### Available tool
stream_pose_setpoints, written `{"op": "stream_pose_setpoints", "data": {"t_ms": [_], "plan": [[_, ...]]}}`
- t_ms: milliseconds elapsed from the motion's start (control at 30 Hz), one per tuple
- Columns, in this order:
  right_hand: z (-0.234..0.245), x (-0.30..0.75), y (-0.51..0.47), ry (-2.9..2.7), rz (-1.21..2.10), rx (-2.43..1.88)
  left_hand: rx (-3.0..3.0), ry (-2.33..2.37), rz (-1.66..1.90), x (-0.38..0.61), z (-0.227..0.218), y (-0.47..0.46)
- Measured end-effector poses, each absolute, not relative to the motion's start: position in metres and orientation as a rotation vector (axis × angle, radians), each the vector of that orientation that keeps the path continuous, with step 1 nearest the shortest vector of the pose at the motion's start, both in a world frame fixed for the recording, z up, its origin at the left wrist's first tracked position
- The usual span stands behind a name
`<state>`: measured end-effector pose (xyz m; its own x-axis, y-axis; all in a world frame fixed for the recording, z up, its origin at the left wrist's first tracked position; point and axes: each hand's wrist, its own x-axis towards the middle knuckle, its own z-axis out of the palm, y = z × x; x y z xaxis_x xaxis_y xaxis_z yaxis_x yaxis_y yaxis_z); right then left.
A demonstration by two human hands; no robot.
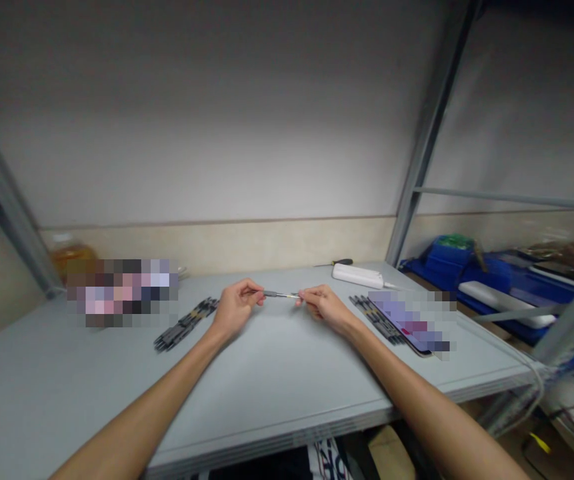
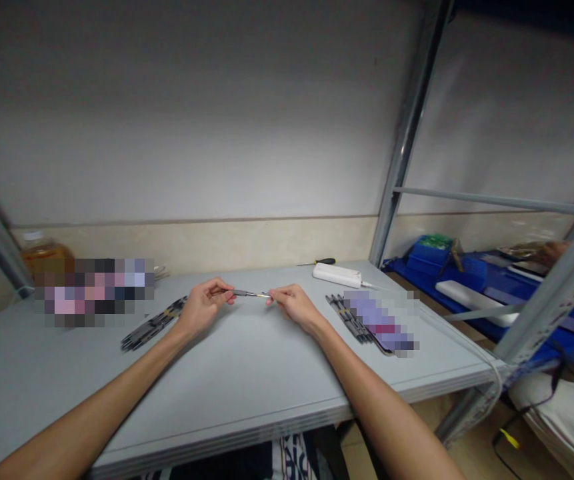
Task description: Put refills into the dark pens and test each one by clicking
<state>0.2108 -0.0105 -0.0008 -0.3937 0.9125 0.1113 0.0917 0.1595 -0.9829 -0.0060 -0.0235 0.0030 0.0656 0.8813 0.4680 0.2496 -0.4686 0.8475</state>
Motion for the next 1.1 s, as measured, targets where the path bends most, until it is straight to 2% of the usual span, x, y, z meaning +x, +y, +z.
{"op": "stream_pose_setpoints", "data": {"t_ms": [100,167,333,433,833,1100], "plan": [[-0.002,0.215,-0.007,-1.458,1.662,-0.897,2.094,1.257,1.470,-0.002,0.008,-0.033],[-0.002,0.219,-0.005,-1.377,1.836,-0.846,2.333,1.185,1.520,-0.001,0.008,-0.038],[0.002,0.225,-0.002,-1.277,2.082,-0.836,2.623,1.005,1.532,-0.001,0.008,-0.040],[0.004,0.224,-0.003,-1.302,1.992,-0.879,2.560,1.086,1.467,-0.003,0.010,-0.039],[0.000,0.213,-0.007,-1.655,1.422,-1.022,2.266,1.303,0.825,-0.010,0.006,-0.027],[0.001,0.213,-0.008,-1.702,1.397,-1.004,2.341,1.484,0.985,-0.001,0.008,-0.034]]}}
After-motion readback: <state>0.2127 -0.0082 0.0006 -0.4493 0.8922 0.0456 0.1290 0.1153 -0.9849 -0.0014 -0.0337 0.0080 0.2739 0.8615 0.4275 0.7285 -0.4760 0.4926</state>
